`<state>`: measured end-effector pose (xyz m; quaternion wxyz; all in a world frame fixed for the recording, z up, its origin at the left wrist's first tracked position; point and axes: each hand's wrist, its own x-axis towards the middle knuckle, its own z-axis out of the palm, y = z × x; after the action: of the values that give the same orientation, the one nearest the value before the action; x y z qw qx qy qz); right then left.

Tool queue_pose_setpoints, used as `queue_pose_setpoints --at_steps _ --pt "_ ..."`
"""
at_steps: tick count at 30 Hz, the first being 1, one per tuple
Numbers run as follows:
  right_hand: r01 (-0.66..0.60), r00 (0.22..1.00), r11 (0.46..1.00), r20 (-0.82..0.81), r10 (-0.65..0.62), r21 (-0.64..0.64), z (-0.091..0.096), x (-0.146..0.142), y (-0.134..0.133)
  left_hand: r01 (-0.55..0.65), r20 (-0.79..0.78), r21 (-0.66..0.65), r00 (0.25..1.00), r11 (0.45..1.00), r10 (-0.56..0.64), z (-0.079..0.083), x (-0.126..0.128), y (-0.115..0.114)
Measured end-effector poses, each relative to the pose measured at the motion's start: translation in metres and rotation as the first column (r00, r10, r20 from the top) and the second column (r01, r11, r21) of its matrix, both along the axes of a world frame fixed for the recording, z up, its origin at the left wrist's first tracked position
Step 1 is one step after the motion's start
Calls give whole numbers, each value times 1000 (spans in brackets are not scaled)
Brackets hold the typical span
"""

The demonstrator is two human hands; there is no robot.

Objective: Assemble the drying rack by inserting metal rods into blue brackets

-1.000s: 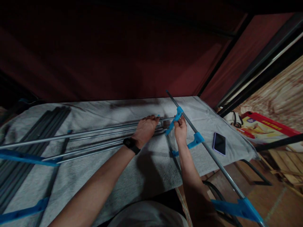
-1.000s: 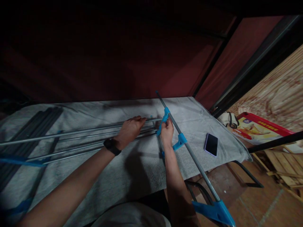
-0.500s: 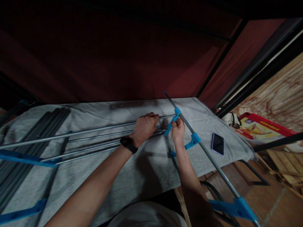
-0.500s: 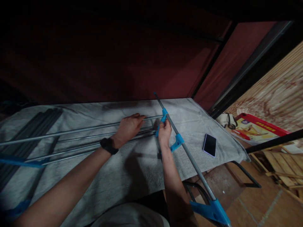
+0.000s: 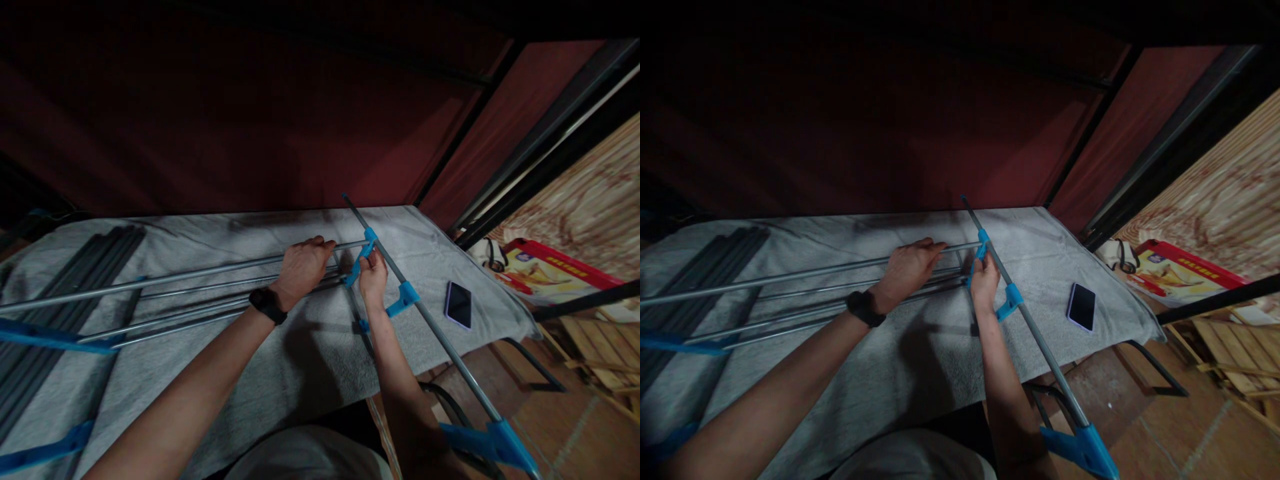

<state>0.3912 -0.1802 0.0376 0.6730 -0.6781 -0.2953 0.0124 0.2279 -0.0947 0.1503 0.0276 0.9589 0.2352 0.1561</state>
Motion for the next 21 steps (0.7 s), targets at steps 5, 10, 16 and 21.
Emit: queue_pose_setpoints --at_steps 5,10,16,21 --pt "38 999 999 13 -38 2 -2 -1 2 2 -16 -12 1000 1000 -2 1 -1 -2" --pt "61 998 998 27 -60 -26 -3 -2 2 14 -17 10 1000 1000 -14 1 -2 -2" --pt "55 998 998 33 -54 -43 -1 -4 2 21 -17 18 1000 1000 -20 0 -4 0" --pt "24 999 999 33 -23 -42 -2 -3 1 11 -26 19 1000 1000 -11 0 -4 -2"
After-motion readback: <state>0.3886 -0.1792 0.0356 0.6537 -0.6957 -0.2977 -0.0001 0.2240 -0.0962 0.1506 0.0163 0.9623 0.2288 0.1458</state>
